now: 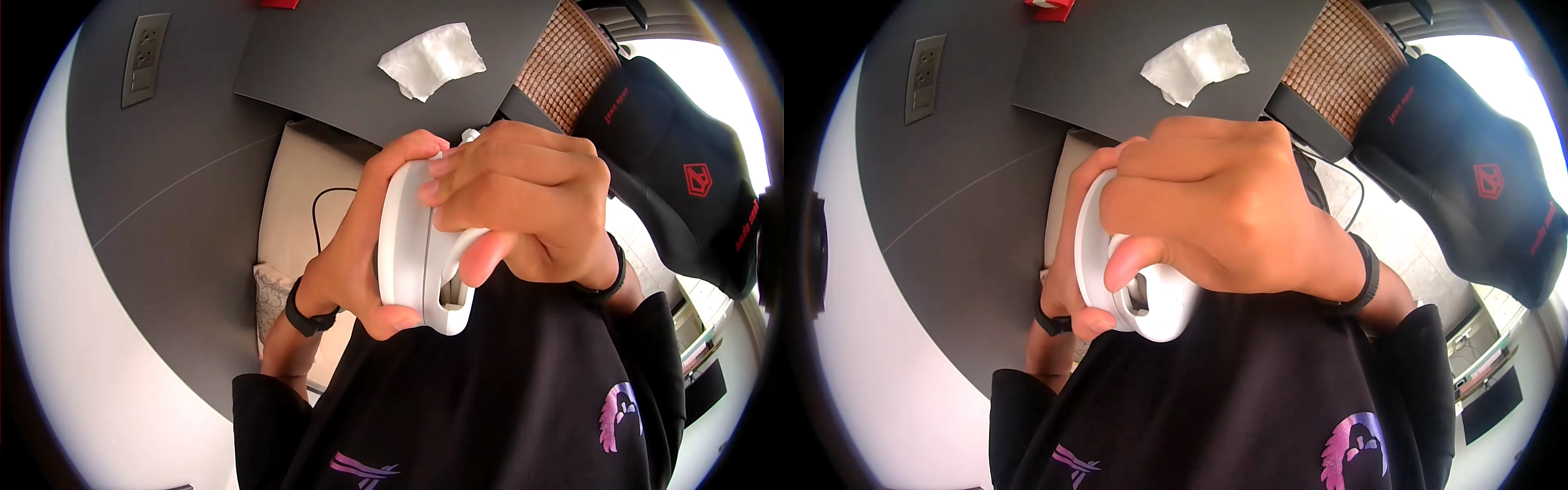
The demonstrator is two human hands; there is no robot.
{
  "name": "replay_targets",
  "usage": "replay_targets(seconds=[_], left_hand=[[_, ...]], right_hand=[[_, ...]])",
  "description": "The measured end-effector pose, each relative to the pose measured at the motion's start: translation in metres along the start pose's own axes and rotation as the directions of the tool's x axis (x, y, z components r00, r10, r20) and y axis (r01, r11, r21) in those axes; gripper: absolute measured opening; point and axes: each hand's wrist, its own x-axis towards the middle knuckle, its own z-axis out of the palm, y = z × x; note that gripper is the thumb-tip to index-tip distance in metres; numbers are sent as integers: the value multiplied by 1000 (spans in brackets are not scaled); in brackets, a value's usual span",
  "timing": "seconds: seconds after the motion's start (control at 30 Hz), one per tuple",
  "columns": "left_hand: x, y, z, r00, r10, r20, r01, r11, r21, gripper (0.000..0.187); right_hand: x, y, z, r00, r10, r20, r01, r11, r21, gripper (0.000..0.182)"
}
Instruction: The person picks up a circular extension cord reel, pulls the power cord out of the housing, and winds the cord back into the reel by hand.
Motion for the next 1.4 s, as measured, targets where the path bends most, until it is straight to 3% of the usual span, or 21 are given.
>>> replay_targets(seconds=[0.1,0.37,0.47,0.63,0.77,1.27,1.4], left_hand=[[3,-9,-3,993,115,16,-116,988,105,119],[4,-13,-6,988,153,22,-155,978,140,118],[5,-12,-5,988,151,18,-152,985,81,119],[-2,-8,1,996,41,-82,-43,999,-17,121],[-1,-7,1,996,80,-47,-80,997,8,122],[-3,-1,3,990,127,-59,-118,983,139,123],[-6,1,3,992,112,-64,-102,983,150,129]], right_hand=[[-1,3,-3,1000,2,23,-2,1000,7,36],[-1,-3,-9,998,30,61,-29,999,-27,43],[-3,-8,-10,999,-23,44,25,999,-44,48],[-3,-14,-7,968,-240,-71,233,967,-101,52],[-6,-24,-13,957,-284,-61,281,958,-58,51],[-8,-22,-18,1000,31,-8,-30,999,15,59],[-12,-21,-21,999,42,25,-44,996,76,59]])
